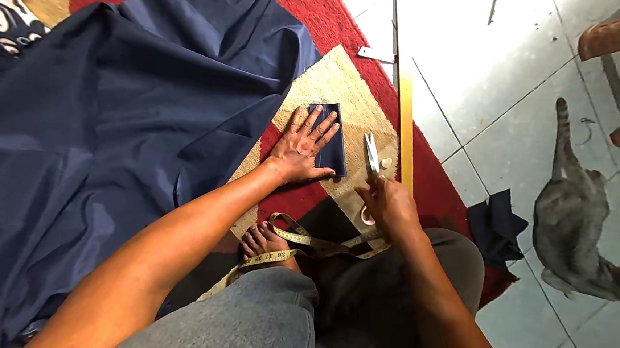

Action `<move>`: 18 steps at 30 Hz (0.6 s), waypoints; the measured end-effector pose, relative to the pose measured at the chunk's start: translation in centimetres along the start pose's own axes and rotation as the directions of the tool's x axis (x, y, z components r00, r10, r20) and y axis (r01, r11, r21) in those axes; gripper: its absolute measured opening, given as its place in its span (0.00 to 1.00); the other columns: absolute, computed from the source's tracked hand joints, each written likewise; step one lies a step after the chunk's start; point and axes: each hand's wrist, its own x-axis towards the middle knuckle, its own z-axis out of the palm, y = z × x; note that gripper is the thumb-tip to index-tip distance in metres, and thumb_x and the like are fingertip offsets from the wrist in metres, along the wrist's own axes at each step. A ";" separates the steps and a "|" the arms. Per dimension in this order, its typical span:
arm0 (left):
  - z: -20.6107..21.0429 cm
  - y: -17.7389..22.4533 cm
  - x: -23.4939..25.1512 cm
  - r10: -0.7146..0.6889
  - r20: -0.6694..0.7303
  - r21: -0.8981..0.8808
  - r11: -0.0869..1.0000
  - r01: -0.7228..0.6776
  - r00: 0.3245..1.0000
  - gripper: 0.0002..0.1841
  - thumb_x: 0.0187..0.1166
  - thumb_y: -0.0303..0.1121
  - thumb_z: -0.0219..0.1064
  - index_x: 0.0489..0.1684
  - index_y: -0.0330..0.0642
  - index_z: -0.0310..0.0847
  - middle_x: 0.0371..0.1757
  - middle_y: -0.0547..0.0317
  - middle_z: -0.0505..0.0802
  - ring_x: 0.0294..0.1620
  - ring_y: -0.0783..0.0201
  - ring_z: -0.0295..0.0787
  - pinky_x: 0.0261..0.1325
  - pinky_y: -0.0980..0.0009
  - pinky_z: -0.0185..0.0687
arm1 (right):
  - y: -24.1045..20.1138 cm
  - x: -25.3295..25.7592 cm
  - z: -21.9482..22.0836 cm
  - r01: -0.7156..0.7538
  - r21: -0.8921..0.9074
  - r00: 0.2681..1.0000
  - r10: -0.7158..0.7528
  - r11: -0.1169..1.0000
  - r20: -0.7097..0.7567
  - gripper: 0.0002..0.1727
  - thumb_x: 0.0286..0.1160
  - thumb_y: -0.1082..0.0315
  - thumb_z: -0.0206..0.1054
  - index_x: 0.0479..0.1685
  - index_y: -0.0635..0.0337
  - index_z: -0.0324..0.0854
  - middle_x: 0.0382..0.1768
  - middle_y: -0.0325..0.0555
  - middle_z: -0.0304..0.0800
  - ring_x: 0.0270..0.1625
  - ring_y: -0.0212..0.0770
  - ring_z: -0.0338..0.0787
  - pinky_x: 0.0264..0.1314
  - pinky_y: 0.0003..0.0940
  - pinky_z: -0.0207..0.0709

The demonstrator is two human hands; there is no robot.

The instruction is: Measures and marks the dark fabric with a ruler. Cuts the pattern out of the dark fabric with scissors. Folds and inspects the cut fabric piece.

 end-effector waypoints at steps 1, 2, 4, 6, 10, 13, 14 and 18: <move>0.0 0.0 0.0 0.000 -0.003 0.000 1.000 0.000 1.000 0.61 0.68 0.84 0.41 0.97 0.45 0.46 0.98 0.52 0.48 0.97 0.39 0.32 0.88 0.26 0.24 | -0.3 0.8 0.6 0.048 0.073 0.998 -0.044 0.996 -0.052 0.24 0.83 0.51 0.68 0.61 0.64 0.85 0.50 0.58 0.92 0.54 0.57 0.93 0.62 0.60 0.82; 0.0 0.0 -0.1 -0.003 -0.004 0.000 1.000 0.003 1.000 0.61 0.68 0.84 0.41 0.97 0.45 0.46 0.98 0.52 0.48 0.97 0.39 0.32 0.88 0.26 0.24 | -0.5 1.3 1.2 0.078 0.118 0.993 -0.066 0.990 -0.103 0.23 0.83 0.52 0.69 0.61 0.63 0.85 0.49 0.57 0.93 0.52 0.55 0.94 0.60 0.59 0.84; 0.0 0.0 -0.1 -0.007 0.007 0.005 1.000 0.007 1.000 0.61 0.68 0.84 0.41 0.97 0.45 0.45 0.98 0.52 0.47 0.98 0.40 0.31 0.88 0.26 0.23 | -0.6 1.5 2.1 0.069 0.131 0.983 -0.045 0.989 -0.178 0.21 0.83 0.54 0.69 0.61 0.63 0.84 0.51 0.58 0.91 0.51 0.57 0.93 0.57 0.60 0.84; -0.1 0.1 0.1 -0.006 0.010 0.003 1.000 0.006 1.000 0.60 0.69 0.83 0.42 0.97 0.46 0.45 0.98 0.52 0.47 0.98 0.40 0.31 0.88 0.27 0.23 | 0.0 0.9 2.5 0.026 0.079 0.970 -0.006 0.996 -0.242 0.21 0.83 0.55 0.69 0.60 0.65 0.84 0.51 0.60 0.89 0.51 0.60 0.92 0.55 0.61 0.84; -0.2 0.0 -0.1 -0.007 0.014 -0.002 1.000 0.007 1.000 0.60 0.69 0.83 0.43 0.97 0.45 0.45 0.98 0.52 0.48 0.98 0.39 0.31 0.88 0.26 0.23 | 1.8 0.7 4.0 0.122 0.115 0.937 -0.076 0.986 -0.340 0.20 0.80 0.59 0.72 0.54 0.70 0.85 0.46 0.63 0.89 0.46 0.58 0.92 0.53 0.55 0.86; -0.1 0.1 0.0 -0.001 0.008 0.015 1.000 0.001 1.000 0.60 0.69 0.83 0.41 0.97 0.44 0.45 0.98 0.51 0.48 0.97 0.39 0.31 0.88 0.26 0.24 | 0.7 2.4 5.1 0.278 0.202 0.910 -0.190 0.939 -0.369 0.18 0.80 0.60 0.71 0.56 0.69 0.85 0.48 0.60 0.91 0.45 0.53 0.94 0.53 0.51 0.89; -0.1 0.2 0.0 -0.002 -0.002 0.019 1.000 0.002 1.000 0.60 0.69 0.83 0.42 0.97 0.44 0.46 0.98 0.51 0.48 0.97 0.39 0.32 0.88 0.26 0.24 | 0.1 3.1 5.4 0.290 0.209 0.899 -0.191 0.934 -0.394 0.18 0.80 0.59 0.71 0.55 0.67 0.86 0.47 0.57 0.92 0.44 0.52 0.94 0.51 0.51 0.89; -0.2 0.1 -0.1 -0.006 0.011 0.005 1.000 0.006 1.000 0.58 0.70 0.80 0.47 0.97 0.45 0.45 0.98 0.51 0.47 0.97 0.39 0.31 0.88 0.26 0.23 | -1.8 4.6 5.8 0.271 0.209 0.859 -0.138 0.940 -0.492 0.17 0.81 0.57 0.70 0.47 0.65 0.86 0.36 0.55 0.91 0.39 0.54 0.92 0.44 0.56 0.85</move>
